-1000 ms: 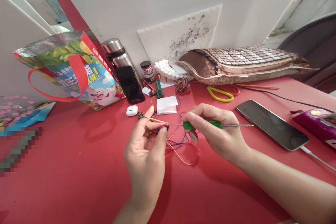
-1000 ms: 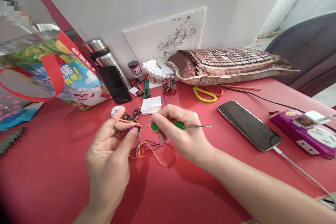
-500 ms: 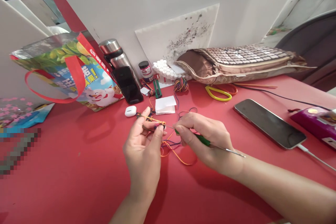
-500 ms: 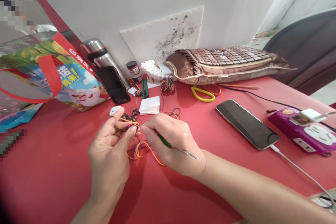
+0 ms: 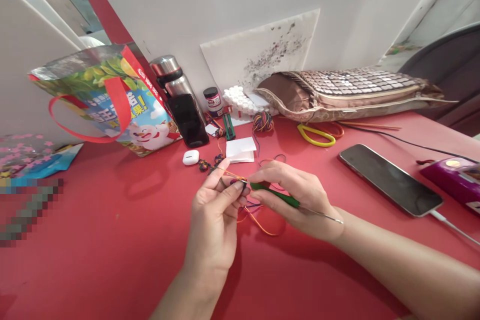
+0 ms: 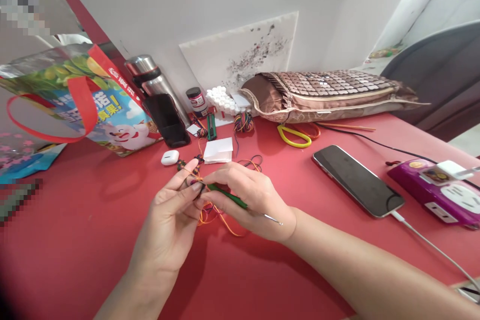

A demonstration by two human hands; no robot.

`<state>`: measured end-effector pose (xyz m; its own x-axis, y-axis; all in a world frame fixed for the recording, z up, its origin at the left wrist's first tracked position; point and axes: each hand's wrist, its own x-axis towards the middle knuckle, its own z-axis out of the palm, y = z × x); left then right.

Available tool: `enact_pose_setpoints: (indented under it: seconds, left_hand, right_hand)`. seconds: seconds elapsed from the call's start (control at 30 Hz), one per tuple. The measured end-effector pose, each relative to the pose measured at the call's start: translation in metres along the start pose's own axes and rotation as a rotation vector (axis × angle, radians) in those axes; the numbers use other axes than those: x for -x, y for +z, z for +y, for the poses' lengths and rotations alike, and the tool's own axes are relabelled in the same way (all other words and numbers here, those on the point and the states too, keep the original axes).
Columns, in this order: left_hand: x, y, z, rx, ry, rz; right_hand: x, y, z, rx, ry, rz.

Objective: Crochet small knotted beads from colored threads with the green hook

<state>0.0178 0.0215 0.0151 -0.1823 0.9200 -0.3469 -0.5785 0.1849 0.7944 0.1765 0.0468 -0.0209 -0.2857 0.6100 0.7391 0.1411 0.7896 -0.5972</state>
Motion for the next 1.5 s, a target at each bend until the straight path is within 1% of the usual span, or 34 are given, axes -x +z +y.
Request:
enact_pose_setpoints:
  seconds: [0.07, 0.13, 0.27, 0.3, 0.37, 0.43, 0.47, 0.63, 0.8, 0.87, 1.03, 1.27, 1.4, 1.5]
  left_hand:
    - [-0.002, 0.001, 0.001, 0.013, 0.006, 0.001]
    - [-0.002, 0.002, 0.001, 0.03, -0.01, -0.009]
    - [0.001, 0.004, 0.0, 0.055, -0.086, -0.018]
    - [0.002, 0.004, -0.001, 0.052, -0.07, -0.018]
    - [0.002, 0.002, -0.003, 0.019, 0.026, -0.024]
    - [0.001, -0.002, -0.007, -0.071, 0.168, -0.041]
    - [0.001, -0.004, -0.008, -0.128, 0.217, -0.056]
    - [0.001, -0.01, -0.01, -0.367, 0.386, -0.123]
    - [0.002, -0.012, -0.01, -0.464, 0.55, -0.153]
    - [0.001, -0.012, -0.01, -0.487, 0.57, -0.145]
    - [-0.002, -0.013, -0.008, -0.509, 0.566, -0.109]
    - [-0.004, -0.013, -0.007, -0.548, 0.549, -0.111]
    - [-0.005, -0.014, -0.008, -0.561, 0.551, -0.076]
    - [-0.007, -0.014, -0.007, -0.564, 0.539, -0.072]
  right_hand:
    - [0.001, -0.001, 0.002, 0.039, 0.004, -0.021]
    - [0.002, 0.0, 0.004, 0.105, -0.038, -0.025]
    - [0.005, 0.008, 0.007, 0.363, -0.253, 0.003]
    - [0.006, 0.01, 0.008, 0.43, -0.308, 0.005]
    - [0.006, 0.014, 0.007, 0.531, -0.352, 0.01]
    - [0.006, 0.016, 0.004, 0.562, -0.335, 0.02]
    - [0.005, 0.016, 0.002, 0.55, -0.312, 0.028]
    - [0.004, 0.008, -0.012, 0.365, -0.187, 0.073]
    - [0.0, 0.0, -0.017, 0.191, -0.145, 0.068]
    - [-0.001, -0.001, -0.017, 0.153, -0.127, 0.06]
    - [-0.002, -0.006, -0.017, 0.098, -0.079, 0.044]
    - [-0.006, -0.012, -0.021, -0.037, 0.08, 0.059]
    - [-0.006, -0.012, -0.02, -0.01, 0.059, 0.049]
    - [-0.005, -0.012, -0.02, 0.004, 0.056, 0.041]
